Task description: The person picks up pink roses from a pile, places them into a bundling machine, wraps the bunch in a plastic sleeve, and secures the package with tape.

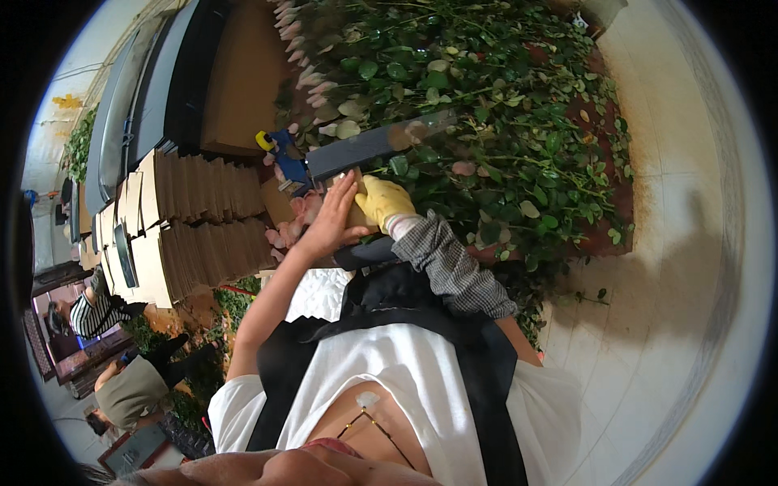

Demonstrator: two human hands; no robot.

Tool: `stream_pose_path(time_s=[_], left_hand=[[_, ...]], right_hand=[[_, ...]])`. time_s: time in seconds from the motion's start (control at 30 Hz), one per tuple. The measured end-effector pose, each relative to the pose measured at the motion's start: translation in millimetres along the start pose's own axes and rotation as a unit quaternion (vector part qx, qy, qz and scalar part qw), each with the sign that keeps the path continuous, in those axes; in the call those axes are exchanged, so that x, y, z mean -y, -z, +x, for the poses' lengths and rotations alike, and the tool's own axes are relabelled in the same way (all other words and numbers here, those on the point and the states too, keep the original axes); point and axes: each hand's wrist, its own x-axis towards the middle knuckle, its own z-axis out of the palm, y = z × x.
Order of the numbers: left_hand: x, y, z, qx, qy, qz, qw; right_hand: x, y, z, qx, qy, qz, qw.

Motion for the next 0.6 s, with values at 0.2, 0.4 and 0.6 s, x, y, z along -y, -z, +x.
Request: stream_pose_path(time_s=[0.2,0.4,0.6], left_hand=[[4,15,-1,0.017,-0.021,0.028,0.999],[12,12,5,0.019,-0.019,-0.009,1.0],[22,3,2,-0.031,-0.06,-0.016,0.998]], right_hand=[[9,52,-59,0.027,0.278,0.042,0.959],[-135,-23,-129,0.118,0.129,0.169,0.97],[-29,45,-120,0.087,0.182,0.632,0.748]])
